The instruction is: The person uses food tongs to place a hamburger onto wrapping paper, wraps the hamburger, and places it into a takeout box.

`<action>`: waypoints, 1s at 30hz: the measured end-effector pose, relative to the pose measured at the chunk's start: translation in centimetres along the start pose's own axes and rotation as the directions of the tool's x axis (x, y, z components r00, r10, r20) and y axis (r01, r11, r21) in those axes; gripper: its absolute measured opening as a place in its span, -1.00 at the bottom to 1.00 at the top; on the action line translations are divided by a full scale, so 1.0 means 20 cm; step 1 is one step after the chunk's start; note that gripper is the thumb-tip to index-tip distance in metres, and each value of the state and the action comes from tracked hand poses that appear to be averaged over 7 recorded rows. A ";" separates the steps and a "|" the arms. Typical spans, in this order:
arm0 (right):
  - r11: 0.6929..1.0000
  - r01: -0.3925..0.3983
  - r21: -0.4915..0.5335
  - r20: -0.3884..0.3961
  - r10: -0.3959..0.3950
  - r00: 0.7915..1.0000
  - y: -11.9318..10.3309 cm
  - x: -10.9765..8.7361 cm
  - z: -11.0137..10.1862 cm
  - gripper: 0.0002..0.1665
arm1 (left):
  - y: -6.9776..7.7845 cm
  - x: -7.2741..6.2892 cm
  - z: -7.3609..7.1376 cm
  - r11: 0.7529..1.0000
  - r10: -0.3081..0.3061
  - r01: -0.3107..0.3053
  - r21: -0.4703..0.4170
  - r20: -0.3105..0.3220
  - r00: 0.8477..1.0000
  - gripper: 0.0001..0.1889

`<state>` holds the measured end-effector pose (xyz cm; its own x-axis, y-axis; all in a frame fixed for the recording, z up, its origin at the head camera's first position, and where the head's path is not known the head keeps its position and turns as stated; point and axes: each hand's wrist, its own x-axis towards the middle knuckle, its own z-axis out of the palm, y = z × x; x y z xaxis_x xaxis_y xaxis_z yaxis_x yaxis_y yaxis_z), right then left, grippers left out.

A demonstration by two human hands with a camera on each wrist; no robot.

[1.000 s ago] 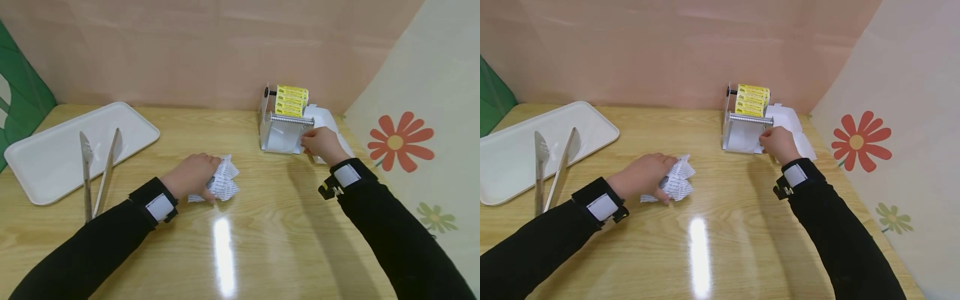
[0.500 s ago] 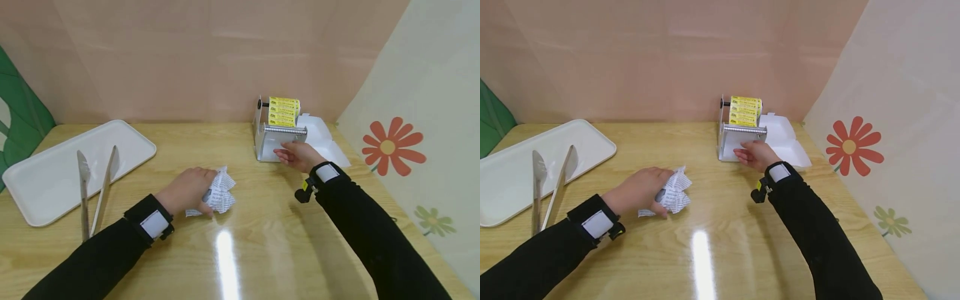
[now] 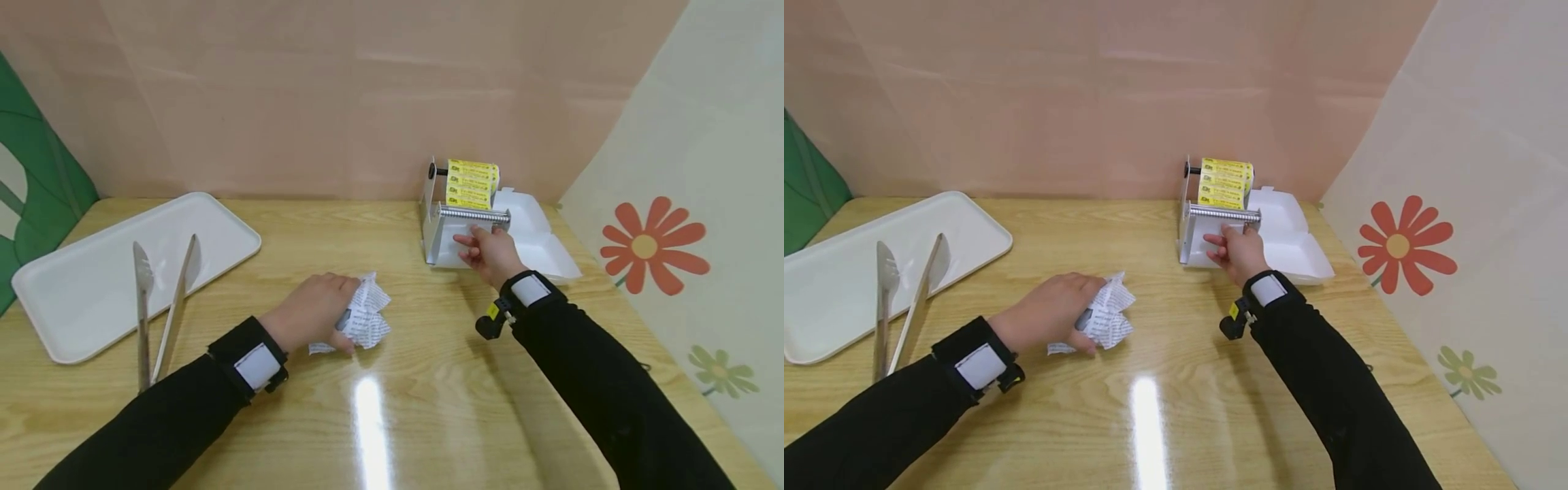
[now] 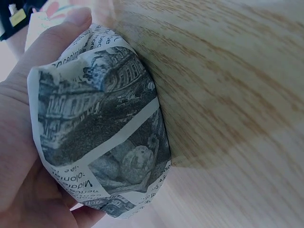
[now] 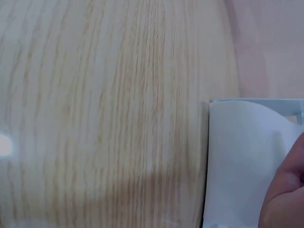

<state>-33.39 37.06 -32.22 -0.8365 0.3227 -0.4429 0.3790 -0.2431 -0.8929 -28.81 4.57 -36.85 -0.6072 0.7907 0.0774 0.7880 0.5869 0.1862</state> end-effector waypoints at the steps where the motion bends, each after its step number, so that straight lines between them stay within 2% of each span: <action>1: 1.000 0.017 0.009 -0.011 -0.017 1.000 0.00 0.00 0.00 -0.37 | 0.00 0.00 0.00 1.000 0.002 -0.002 0.002 -0.002 1.000 0.15; 6: 1.000 0.021 0.007 -0.072 -0.020 0.997 -0.03 -0.02 0.00 -0.64 | 0.00 0.01 -0.01 1.000 0.007 -0.007 0.015 -0.008 1.000 0.15; 11: 0.996 0.007 -0.093 -0.054 -0.012 0.998 -0.07 -0.04 -0.02 -0.78 | 0.01 0.01 -0.02 1.000 0.015 -0.014 0.019 -0.015 1.000 0.13; 21: 0.971 0.054 -0.234 -0.023 -0.061 0.998 -0.07 -0.03 -0.05 -0.82 | 0.01 0.01 -0.01 1.000 -0.002 0.002 -0.002 0.006 1.000 0.11; 30: 0.933 0.038 -0.359 -0.032 -0.053 0.998 -0.05 0.00 -0.05 -0.78 | 0.00 0.00 0.00 1.000 -0.010 0.010 -0.010 0.010 1.000 0.11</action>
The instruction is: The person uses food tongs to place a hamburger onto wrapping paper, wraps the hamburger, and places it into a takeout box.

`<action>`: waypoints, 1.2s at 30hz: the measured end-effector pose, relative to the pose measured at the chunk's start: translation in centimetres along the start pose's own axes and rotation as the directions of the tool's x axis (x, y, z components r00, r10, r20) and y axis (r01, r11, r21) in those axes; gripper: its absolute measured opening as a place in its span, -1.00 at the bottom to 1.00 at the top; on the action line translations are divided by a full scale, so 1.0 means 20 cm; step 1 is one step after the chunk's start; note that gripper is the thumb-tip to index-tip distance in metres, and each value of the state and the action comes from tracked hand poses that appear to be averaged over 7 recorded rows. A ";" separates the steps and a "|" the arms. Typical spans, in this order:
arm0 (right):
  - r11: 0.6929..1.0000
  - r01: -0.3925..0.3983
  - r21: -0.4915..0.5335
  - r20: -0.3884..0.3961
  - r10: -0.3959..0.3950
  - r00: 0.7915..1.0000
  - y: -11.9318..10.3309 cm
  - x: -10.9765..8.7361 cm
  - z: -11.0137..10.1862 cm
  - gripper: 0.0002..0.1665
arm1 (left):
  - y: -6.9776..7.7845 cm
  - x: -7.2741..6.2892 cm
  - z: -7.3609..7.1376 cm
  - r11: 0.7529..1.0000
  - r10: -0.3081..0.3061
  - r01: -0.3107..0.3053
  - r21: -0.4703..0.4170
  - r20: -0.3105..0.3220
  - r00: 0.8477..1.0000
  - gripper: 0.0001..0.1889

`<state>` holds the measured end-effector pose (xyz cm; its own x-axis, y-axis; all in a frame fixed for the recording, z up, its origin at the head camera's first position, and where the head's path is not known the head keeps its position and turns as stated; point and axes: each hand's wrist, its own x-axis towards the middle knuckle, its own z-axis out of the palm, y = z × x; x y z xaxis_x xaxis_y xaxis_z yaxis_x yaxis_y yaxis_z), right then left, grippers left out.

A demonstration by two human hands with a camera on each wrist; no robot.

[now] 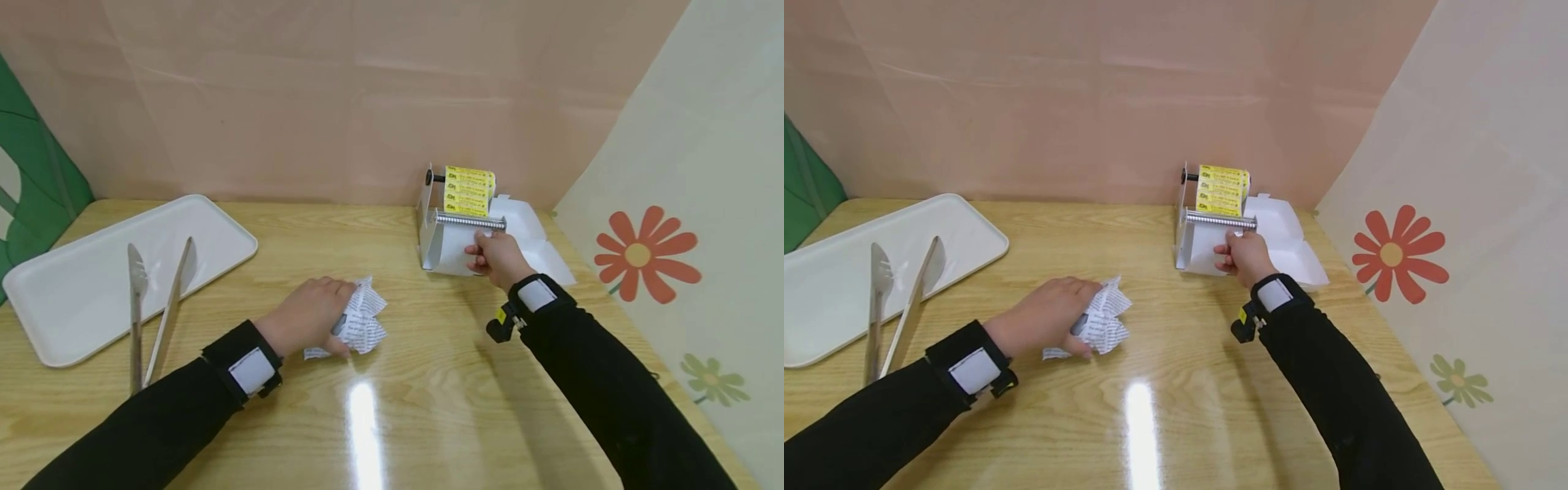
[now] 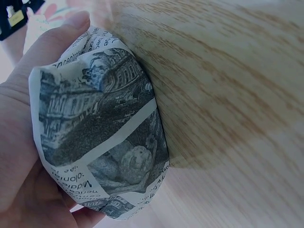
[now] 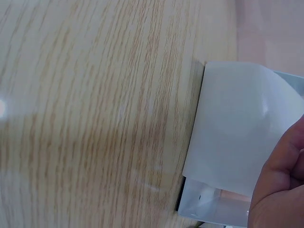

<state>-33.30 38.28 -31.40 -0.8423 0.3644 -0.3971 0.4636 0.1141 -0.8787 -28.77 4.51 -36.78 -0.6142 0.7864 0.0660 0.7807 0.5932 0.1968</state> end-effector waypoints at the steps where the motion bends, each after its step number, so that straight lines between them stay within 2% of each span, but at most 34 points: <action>1: 1.000 -0.005 -0.008 -0.001 0.005 1.000 0.00 0.00 0.00 -0.76 | 0.00 0.00 0.00 1.000 0.001 -0.001 0.001 0.000 1.000 0.11; 5: 0.999 -0.022 -0.048 -0.006 0.021 1.000 0.01 0.01 -0.01 -0.68 | -0.01 0.00 0.00 1.000 0.007 -0.007 0.004 -0.009 1.000 0.11; 11: 0.993 -0.016 -0.116 0.010 0.017 1.000 0.01 0.01 0.00 -0.72 | -0.01 -0.01 0.01 1.000 -0.008 0.008 0.007 0.000 1.000 0.11; 17: 0.980 0.007 -0.197 0.014 -0.005 1.000 0.03 0.01 -0.01 -0.52 | -0.01 -0.01 0.02 1.000 0.005 -0.005 0.008 -0.007 1.000 0.10; 22: 0.944 0.053 -0.326 -0.003 -0.057 0.998 0.04 0.03 -0.02 -0.56 | -0.01 -0.01 0.02 1.000 0.016 -0.015 0.020 -0.019 1.000 0.12; 25: 0.916 0.049 -0.398 -0.017 -0.061 0.998 0.05 0.05 -0.01 -0.53 | -0.02 -0.01 0.01 1.000 0.005 -0.005 0.025 -0.007 1.000 0.13; 30: 0.886 0.051 -0.461 -0.009 -0.062 0.998 0.06 0.06 0.00 -0.48 | -0.02 -0.02 0.02 1.000 0.000 0.000 0.022 -0.001 1.000 0.11; 32: 0.857 0.085 -0.509 0.015 -0.091 0.996 0.06 0.05 -0.01 -0.46 | -0.03 -0.02 0.03 1.000 0.004 -0.004 0.029 -0.004 1.000 0.11; 33: 0.832 0.110 -0.544 0.028 -0.112 0.993 0.06 0.04 -0.02 -0.44 | -0.03 -0.01 0.03 1.000 0.007 -0.007 0.030 -0.007 1.000 0.10; 35: 0.754 0.172 -0.634 0.049 -0.183 0.982 0.04 0.01 -0.05 -0.38 | -0.03 0.00 0.02 0.999 0.017 -0.017 0.038 -0.017 1.000 0.10; 36: 0.696 0.206 -0.688 0.057 -0.231 0.971 0.03 -0.01 -0.07 -0.34 | -0.03 0.01 0.02 0.999 0.024 -0.023 0.043 -0.023 0.999 0.09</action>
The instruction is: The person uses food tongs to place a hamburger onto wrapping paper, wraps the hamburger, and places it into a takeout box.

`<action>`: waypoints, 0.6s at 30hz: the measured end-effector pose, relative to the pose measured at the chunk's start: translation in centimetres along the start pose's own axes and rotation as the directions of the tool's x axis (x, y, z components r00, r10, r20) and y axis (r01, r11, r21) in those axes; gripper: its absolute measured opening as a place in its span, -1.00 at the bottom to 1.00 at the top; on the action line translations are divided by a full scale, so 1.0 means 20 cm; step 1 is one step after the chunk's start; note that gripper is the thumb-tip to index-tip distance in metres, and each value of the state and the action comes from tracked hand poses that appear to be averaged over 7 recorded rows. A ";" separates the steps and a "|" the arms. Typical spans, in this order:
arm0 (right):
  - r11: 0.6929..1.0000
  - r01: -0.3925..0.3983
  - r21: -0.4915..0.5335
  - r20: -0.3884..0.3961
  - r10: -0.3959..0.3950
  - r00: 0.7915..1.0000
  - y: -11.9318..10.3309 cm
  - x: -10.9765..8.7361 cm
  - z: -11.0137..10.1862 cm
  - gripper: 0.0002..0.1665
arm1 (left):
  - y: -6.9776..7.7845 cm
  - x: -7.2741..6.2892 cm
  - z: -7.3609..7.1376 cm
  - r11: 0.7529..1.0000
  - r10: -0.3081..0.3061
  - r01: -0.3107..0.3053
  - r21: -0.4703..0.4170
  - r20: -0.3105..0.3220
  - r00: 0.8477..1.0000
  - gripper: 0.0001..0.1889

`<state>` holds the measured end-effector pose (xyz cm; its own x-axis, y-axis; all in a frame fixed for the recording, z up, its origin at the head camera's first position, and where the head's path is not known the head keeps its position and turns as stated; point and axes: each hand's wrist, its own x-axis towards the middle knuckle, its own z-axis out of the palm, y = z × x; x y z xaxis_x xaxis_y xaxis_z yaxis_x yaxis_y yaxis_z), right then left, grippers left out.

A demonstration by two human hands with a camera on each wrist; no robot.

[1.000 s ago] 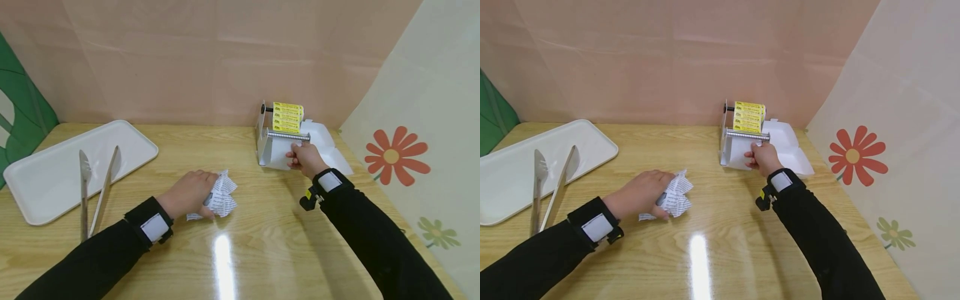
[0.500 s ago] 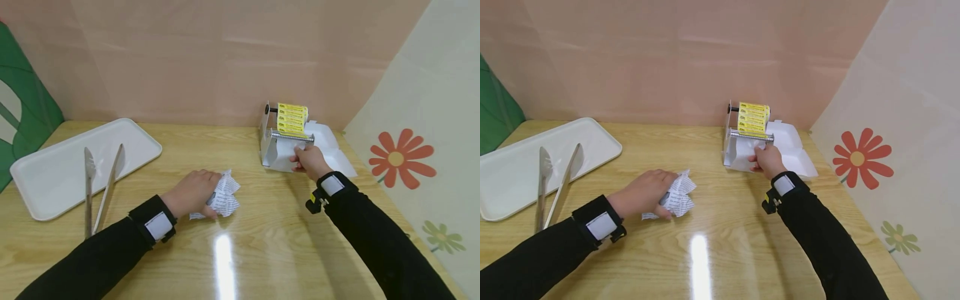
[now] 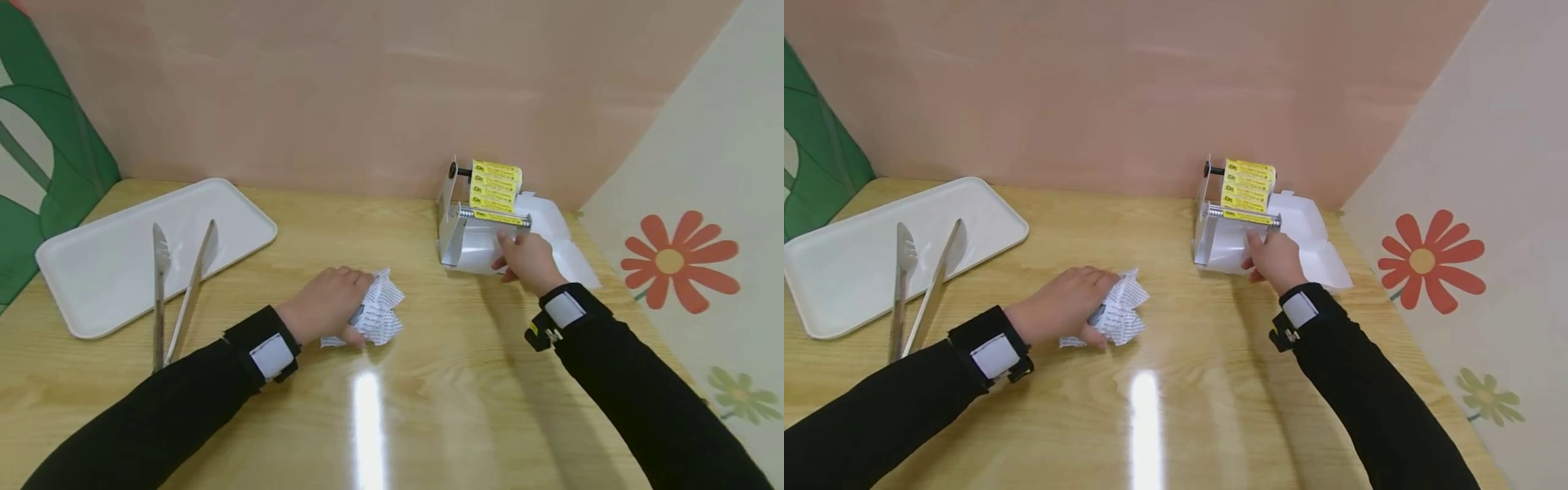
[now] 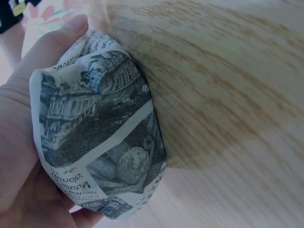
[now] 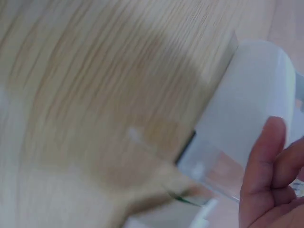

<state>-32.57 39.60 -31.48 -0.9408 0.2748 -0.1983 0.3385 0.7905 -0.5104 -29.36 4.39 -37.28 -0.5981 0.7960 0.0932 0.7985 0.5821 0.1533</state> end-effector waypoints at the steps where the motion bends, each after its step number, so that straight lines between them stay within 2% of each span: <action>1: 0.996 0.044 -0.079 -0.038 -0.048 0.998 0.00 -0.01 -0.02 -0.33 | 0.00 0.01 -0.01 1.000 0.003 -0.003 0.003 -0.004 1.000 0.09; 3: 0.958 0.136 -0.253 -0.140 -0.175 0.975 -0.01 -0.04 -0.07 -0.39 | 0.00 0.03 -0.01 1.000 0.008 -0.008 0.007 -0.010 1.000 0.08; 4: 0.930 0.170 -0.327 -0.193 -0.242 0.951 -0.01 -0.04 -0.08 -0.47 | -0.01 0.03 -0.02 1.000 0.009 -0.009 0.009 -0.010 1.000 0.08; 7: 0.833 0.256 -0.491 -0.285 -0.431 0.856 -0.03 -0.05 -0.10 -0.66 | -0.01 0.04 -0.02 1.000 0.002 -0.002 0.010 0.001 1.000 0.08; 8: 0.801 0.282 -0.528 -0.291 -0.482 0.826 -0.04 -0.05 -0.10 -0.67 | -0.01 0.04 -0.02 1.000 -0.003 0.003 0.011 0.007 1.000 0.08; 9: 0.780 0.304 -0.548 -0.288 -0.516 0.806 -0.06 -0.04 -0.10 -0.67 | 0.00 0.04 -0.02 1.000 -0.010 0.010 0.010 0.014 1.000 0.08; 10: 0.759 0.329 -0.561 -0.276 -0.547 0.790 -0.07 -0.04 -0.10 -0.67 | 0.00 0.04 -0.02 1.000 -0.017 0.017 0.007 0.018 1.000 0.07; 12: 0.727 0.359 -0.586 -0.252 -0.584 0.771 -0.09 -0.03 -0.08 -0.68 | 0.00 0.03 -0.02 0.999 -0.032 0.032 0.005 0.032 0.999 0.08; 15: 0.694 0.389 -0.606 -0.240 -0.626 0.742 -0.12 -0.01 -0.06 -0.78 | 0.00 0.03 -0.02 0.999 -0.050 0.050 0.004 0.052 0.997 0.10; 18: 0.659 0.420 -0.624 -0.245 -0.676 0.695 -0.14 0.02 -0.04 -0.85 | -0.01 0.03 -0.01 0.998 -0.067 0.066 0.022 0.075 0.995 0.17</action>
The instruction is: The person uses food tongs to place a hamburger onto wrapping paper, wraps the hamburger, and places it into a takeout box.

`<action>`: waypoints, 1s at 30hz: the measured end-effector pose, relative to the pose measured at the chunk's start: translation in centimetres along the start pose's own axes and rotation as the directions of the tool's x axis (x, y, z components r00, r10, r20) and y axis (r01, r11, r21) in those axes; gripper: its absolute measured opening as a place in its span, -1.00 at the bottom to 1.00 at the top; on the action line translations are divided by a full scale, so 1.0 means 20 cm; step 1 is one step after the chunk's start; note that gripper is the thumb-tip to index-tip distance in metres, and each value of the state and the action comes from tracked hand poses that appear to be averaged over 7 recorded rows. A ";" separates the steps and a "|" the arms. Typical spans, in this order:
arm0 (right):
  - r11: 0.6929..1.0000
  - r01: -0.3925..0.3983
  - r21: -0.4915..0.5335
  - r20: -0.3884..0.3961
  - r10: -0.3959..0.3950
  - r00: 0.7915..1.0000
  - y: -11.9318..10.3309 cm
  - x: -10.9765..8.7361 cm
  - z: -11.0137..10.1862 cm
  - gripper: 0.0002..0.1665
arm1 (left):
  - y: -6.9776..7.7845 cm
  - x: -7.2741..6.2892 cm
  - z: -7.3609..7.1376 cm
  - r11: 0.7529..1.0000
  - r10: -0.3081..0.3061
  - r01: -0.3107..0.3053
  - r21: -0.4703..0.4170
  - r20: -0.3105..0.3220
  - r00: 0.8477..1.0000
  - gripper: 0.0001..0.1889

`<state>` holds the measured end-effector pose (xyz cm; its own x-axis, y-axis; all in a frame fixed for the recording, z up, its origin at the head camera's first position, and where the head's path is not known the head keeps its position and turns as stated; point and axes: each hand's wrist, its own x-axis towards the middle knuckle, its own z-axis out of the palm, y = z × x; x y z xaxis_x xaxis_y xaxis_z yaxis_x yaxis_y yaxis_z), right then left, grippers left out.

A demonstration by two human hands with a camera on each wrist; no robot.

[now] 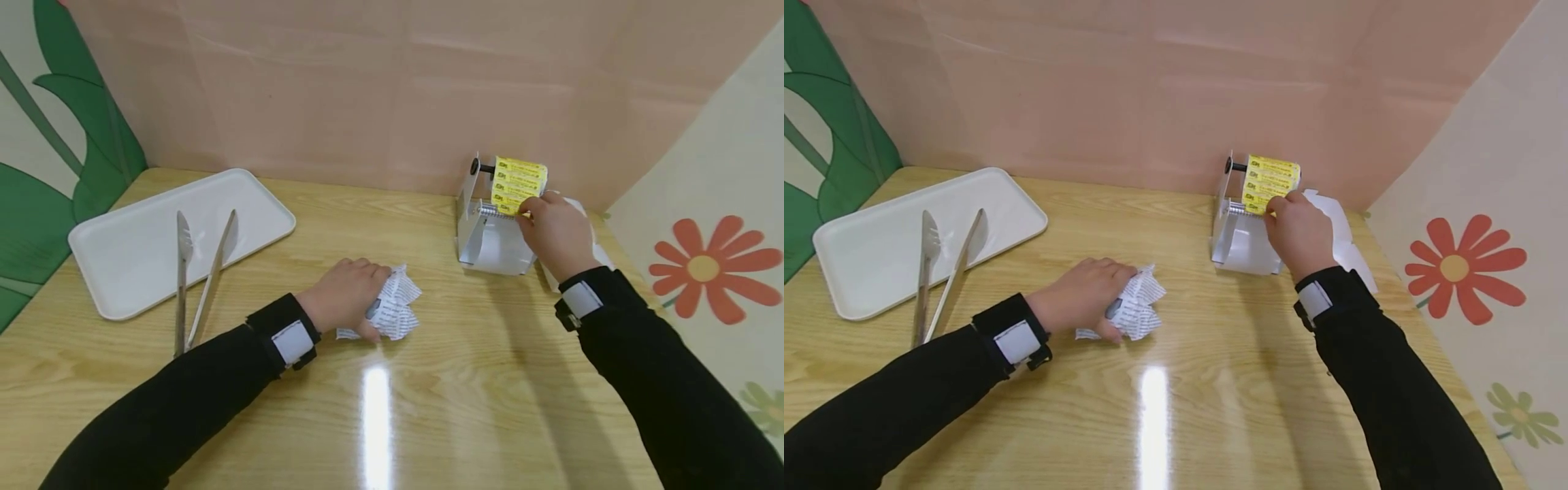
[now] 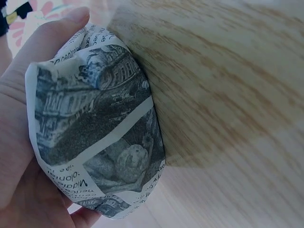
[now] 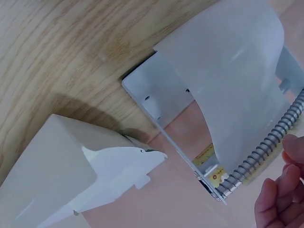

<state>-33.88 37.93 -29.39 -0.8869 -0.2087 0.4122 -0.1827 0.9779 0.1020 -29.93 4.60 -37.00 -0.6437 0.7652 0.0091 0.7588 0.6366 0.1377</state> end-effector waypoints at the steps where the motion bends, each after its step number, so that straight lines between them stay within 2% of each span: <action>1: 1.000 0.016 -0.010 -0.014 -0.016 1.000 0.00 0.00 0.00 -0.85 | 0.00 0.00 0.00 1.000 -0.003 0.003 0.005 0.006 1.000 0.19; 4: 0.999 0.030 -0.034 -0.035 -0.031 0.999 0.00 0.01 0.01 -0.84 | -0.01 0.00 0.00 1.000 0.000 -0.001 0.008 0.010 1.000 0.20; 7: 1.000 -0.006 -0.006 -0.040 0.006 0.999 0.00 0.01 0.00 -0.83 | 0.00 0.01 0.00 1.000 -0.001 0.001 0.000 0.017 1.000 0.17; 11: 0.991 -0.074 0.111 -0.101 0.086 0.991 -0.03 0.01 -0.03 -0.80 | 0.00 0.01 -0.01 1.000 -0.028 0.028 0.010 0.036 0.999 0.15; 13: 0.972 -0.101 0.214 -0.114 0.127 0.985 -0.06 0.01 -0.06 -0.77 | 0.01 0.01 -0.01 0.999 -0.039 0.039 0.022 0.040 0.998 0.13; 15: 0.926 -0.135 0.351 -0.067 0.169 0.983 -0.12 -0.01 -0.08 -0.75 | 0.01 0.02 -0.01 0.998 -0.046 0.044 0.034 0.045 0.998 0.11; 16: 0.889 -0.151 0.433 -0.032 0.182 0.983 -0.16 -0.02 -0.09 -0.75 | 0.02 0.02 -0.01 0.998 -0.051 0.049 0.038 0.052 0.997 0.10; 17: 0.839 -0.168 0.517 0.017 0.186 0.982 -0.20 -0.04 -0.11 -0.74 | 0.02 0.02 -0.01 0.998 -0.059 0.057 0.032 0.057 0.997 0.10; 19: 0.722 -0.207 0.660 0.122 0.169 0.978 -0.27 -0.07 -0.12 -0.74 | 0.02 0.03 -0.01 0.997 -0.078 0.077 0.011 0.065 0.995 0.10; 21: 0.633 -0.228 0.740 0.194 0.123 0.973 -0.34 -0.10 -0.14 -0.75 | 0.02 0.03 -0.01 0.995 -0.096 0.098 -0.012 0.078 0.992 0.10; 22: 0.606 -0.237 0.759 0.225 0.097 0.969 -0.37 -0.12 -0.14 -0.74 | 0.02 0.03 -0.01 0.994 -0.104 0.106 -0.021 0.085 0.991 0.10; 23: 0.594 -0.236 0.769 0.246 0.067 0.967 -0.40 -0.13 -0.15 -0.74 | 0.02 0.03 -0.01 0.994 -0.106 0.109 -0.030 0.086 0.991 0.09; 27: 0.616 -0.232 0.753 0.289 0.007 0.957 -0.48 -0.18 -0.15 -0.74 | 0.01 0.04 0.00 0.995 -0.096 0.098 -0.024 0.082 0.992 0.05; 30: 0.676 -0.226 0.701 0.302 0.005 0.953 -0.52 -0.20 -0.12 -0.75 | 0.00 0.04 0.01 0.995 -0.098 0.100 -0.022 0.078 0.992 0.05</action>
<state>-27.48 28.63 -29.83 -0.9745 -0.1892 0.1204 -0.2210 0.7188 -0.6592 -30.35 5.25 -37.18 -0.7054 0.7040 -0.0821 0.6880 0.7080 0.1594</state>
